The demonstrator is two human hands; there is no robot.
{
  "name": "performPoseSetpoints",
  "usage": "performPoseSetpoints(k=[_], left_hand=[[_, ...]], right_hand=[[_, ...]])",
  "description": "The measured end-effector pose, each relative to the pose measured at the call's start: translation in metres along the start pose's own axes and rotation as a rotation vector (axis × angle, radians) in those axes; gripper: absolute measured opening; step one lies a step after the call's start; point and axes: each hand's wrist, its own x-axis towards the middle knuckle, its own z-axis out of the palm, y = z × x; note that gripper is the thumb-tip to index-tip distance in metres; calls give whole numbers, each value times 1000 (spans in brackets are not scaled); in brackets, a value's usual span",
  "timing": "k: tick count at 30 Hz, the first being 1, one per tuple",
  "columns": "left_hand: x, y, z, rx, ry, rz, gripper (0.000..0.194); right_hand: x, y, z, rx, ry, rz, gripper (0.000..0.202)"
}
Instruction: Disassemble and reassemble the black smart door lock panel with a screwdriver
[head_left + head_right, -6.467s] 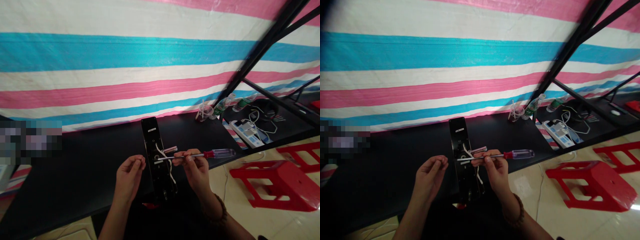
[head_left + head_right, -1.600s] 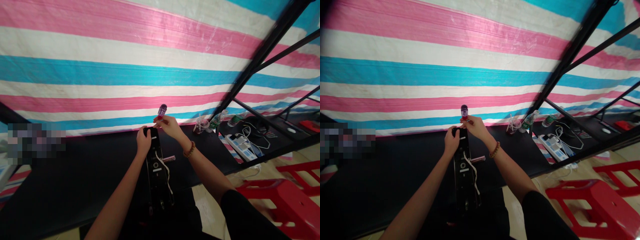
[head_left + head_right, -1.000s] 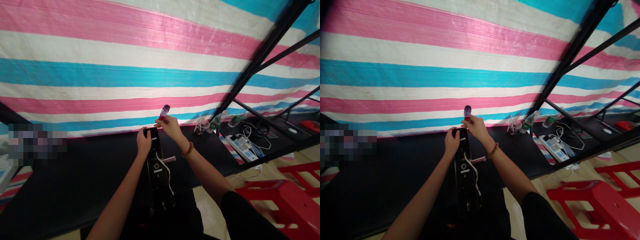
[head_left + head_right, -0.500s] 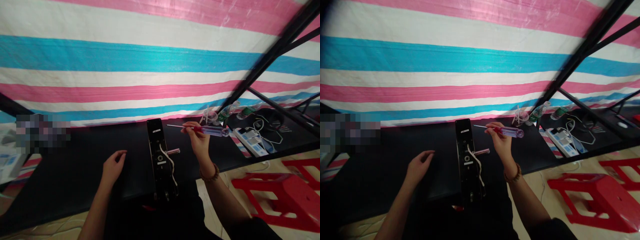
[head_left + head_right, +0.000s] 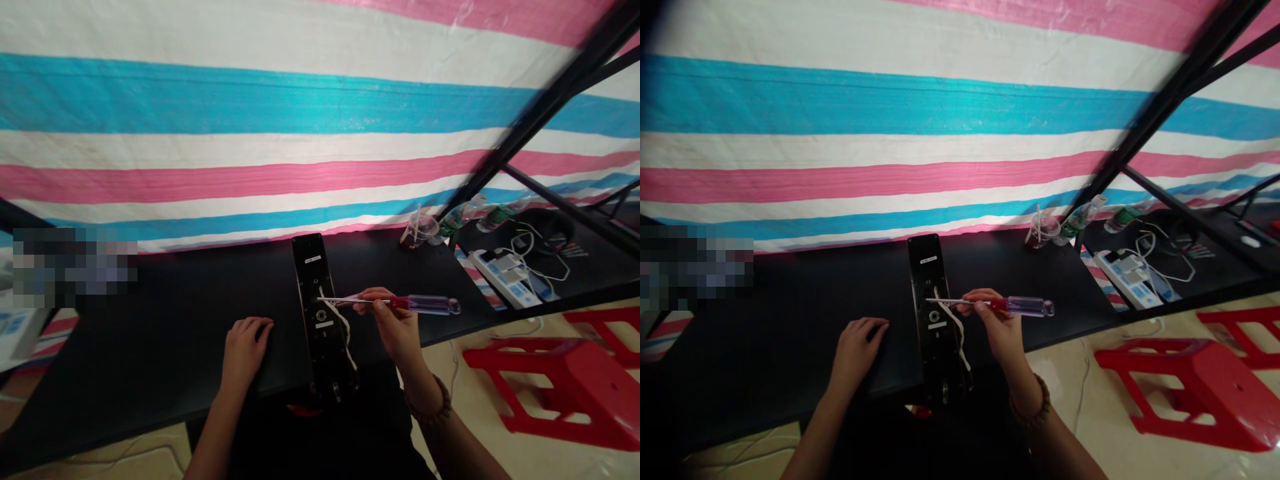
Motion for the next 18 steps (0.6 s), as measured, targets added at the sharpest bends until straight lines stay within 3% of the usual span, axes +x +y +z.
performPoseSetpoints(k=[5, 10, 14, 18], left_hand=[[-10, 38, -11, -486, 11, -292, 25], [-19, 72, -9, -756, 18, -380, 29], [-23, 82, -9, -888, 17, -461, 31], [-27, 85, -15, -893, -135, -489, 29]], right_hand=[[-10, 2, 6, -6, -95, 60, 12], [-16, 7, 11, 36, -164, 95, 12], [-15, 6, 8, 65, -204, 126, 13], [-10, -8, -1, 43, -299, 134, 15]])
